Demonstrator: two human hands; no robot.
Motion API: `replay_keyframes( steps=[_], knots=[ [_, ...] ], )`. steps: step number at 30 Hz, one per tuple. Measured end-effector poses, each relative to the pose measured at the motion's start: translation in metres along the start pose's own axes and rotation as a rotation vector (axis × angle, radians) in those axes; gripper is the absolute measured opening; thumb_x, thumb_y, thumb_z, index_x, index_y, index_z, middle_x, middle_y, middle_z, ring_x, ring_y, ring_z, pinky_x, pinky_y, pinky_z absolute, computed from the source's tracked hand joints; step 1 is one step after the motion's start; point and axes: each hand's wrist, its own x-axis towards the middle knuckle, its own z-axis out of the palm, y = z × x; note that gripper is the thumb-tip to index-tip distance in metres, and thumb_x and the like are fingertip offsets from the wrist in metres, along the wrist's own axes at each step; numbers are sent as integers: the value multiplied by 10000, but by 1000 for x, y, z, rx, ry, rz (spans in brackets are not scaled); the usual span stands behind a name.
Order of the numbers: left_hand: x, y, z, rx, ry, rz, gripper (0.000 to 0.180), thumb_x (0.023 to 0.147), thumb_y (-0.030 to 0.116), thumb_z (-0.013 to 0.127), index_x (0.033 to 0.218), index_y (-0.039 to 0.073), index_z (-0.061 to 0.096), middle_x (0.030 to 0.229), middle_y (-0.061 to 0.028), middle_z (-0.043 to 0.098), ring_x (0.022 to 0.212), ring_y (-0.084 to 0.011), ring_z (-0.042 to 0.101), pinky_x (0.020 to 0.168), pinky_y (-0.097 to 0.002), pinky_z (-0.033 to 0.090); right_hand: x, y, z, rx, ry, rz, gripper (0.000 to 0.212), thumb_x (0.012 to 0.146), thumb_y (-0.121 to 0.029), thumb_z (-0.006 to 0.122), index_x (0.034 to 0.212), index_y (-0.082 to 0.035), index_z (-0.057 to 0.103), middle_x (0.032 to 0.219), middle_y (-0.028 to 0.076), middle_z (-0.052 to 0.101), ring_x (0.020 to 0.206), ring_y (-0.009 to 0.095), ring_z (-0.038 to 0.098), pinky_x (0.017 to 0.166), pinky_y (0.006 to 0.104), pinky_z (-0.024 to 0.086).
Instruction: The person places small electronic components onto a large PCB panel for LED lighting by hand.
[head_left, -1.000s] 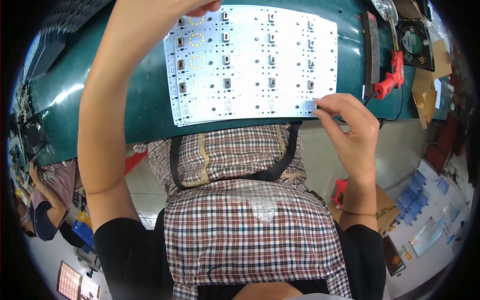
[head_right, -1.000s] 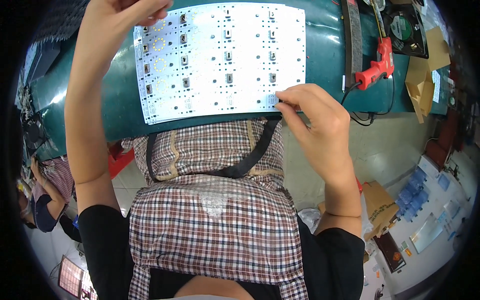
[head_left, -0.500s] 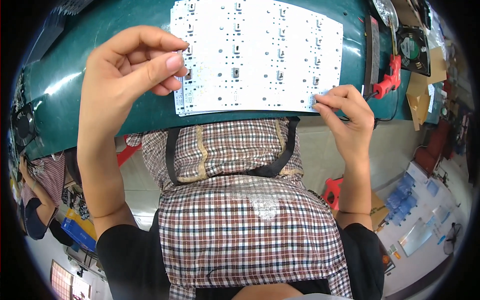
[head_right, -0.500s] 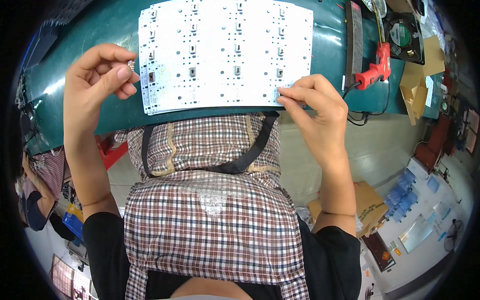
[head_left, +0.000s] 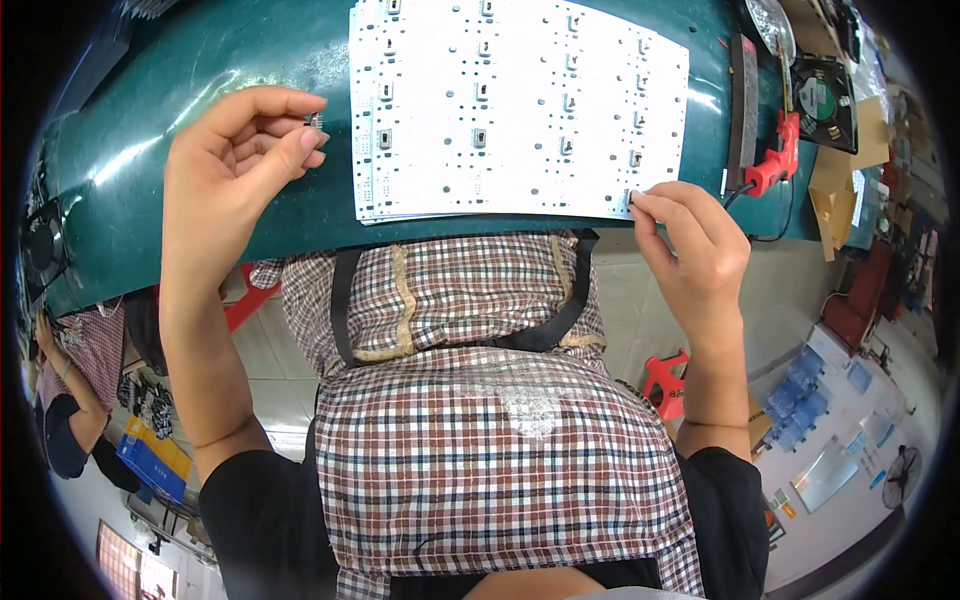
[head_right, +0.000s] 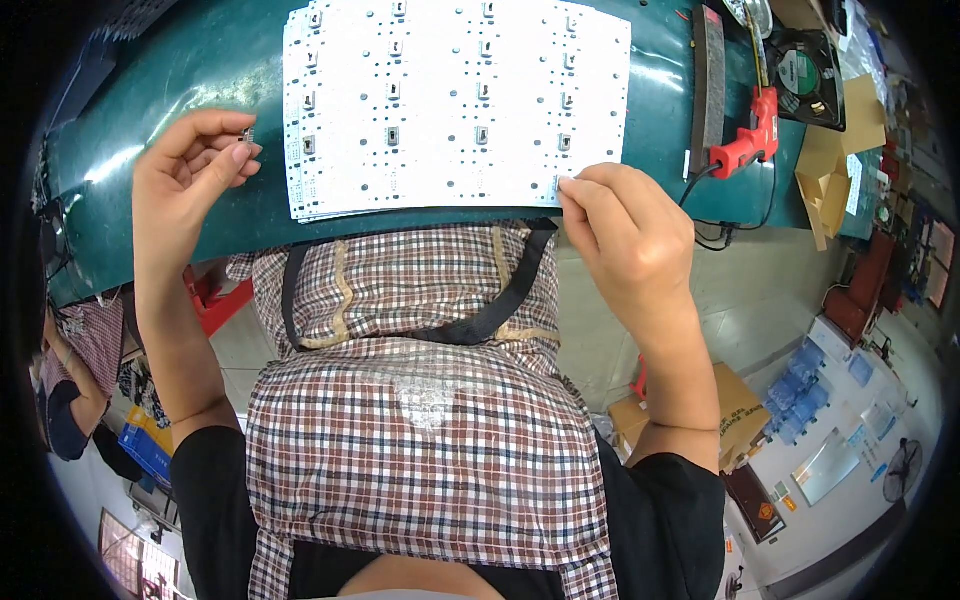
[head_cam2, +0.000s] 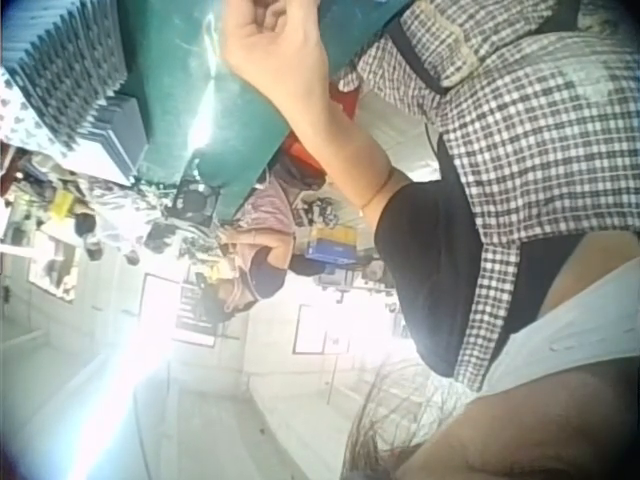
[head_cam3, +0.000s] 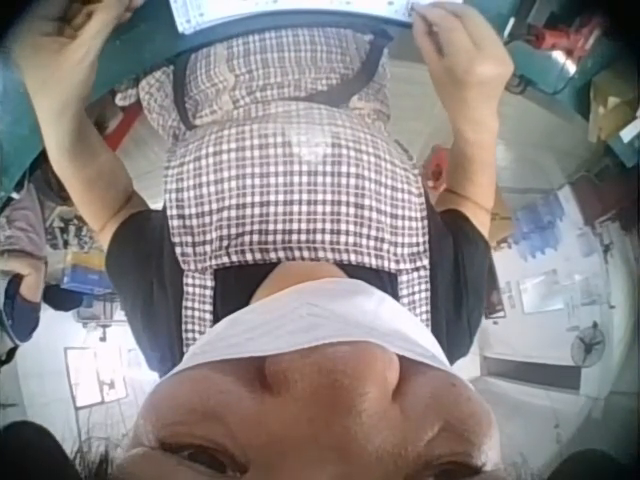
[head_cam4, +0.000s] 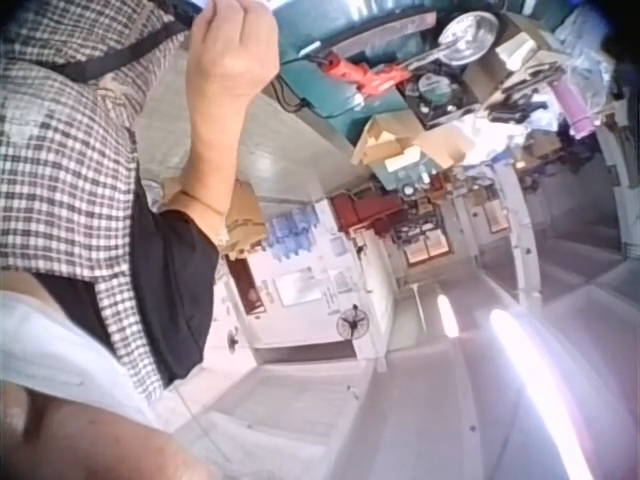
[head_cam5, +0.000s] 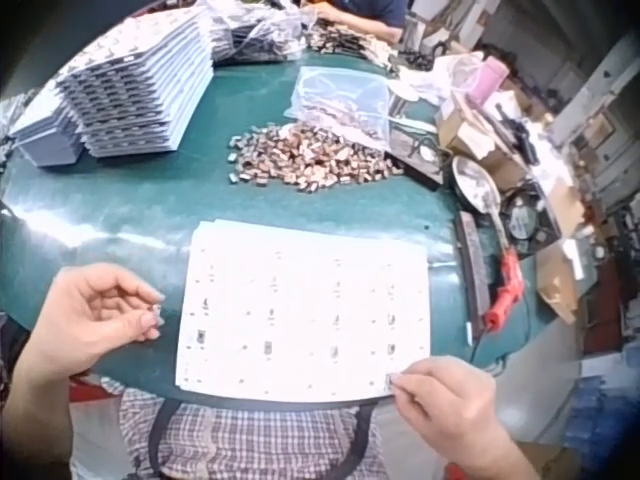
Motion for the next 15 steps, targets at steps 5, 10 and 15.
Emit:
replay_keyframes(
  steps=[5,10,15],
  knots=[
    [0,-5,4,287,83,123,186,923,24,710,1106,-9,720,957,-62,728,817,-103,688,734,-230,543,2,1,-3,-55,-11,-61,244,723,84,817,918,-15,709,885,93,716,762,246,714,643,327,574],
    [3,-8,6,583,128,242,191,871,9,725,1059,40,738,944,-52,724,797,-119,688,717,-256,539,3,2,-4,-86,-60,-116,232,722,79,815,910,-7,709,894,95,713,753,246,711,636,327,573],
    [7,-11,9,693,145,298,178,857,17,733,1033,49,738,930,-54,701,785,-156,690,719,-273,547,10,5,-9,-40,-106,-99,202,736,77,808,894,-2,710,901,95,708,755,242,706,633,319,566]
  ],
)
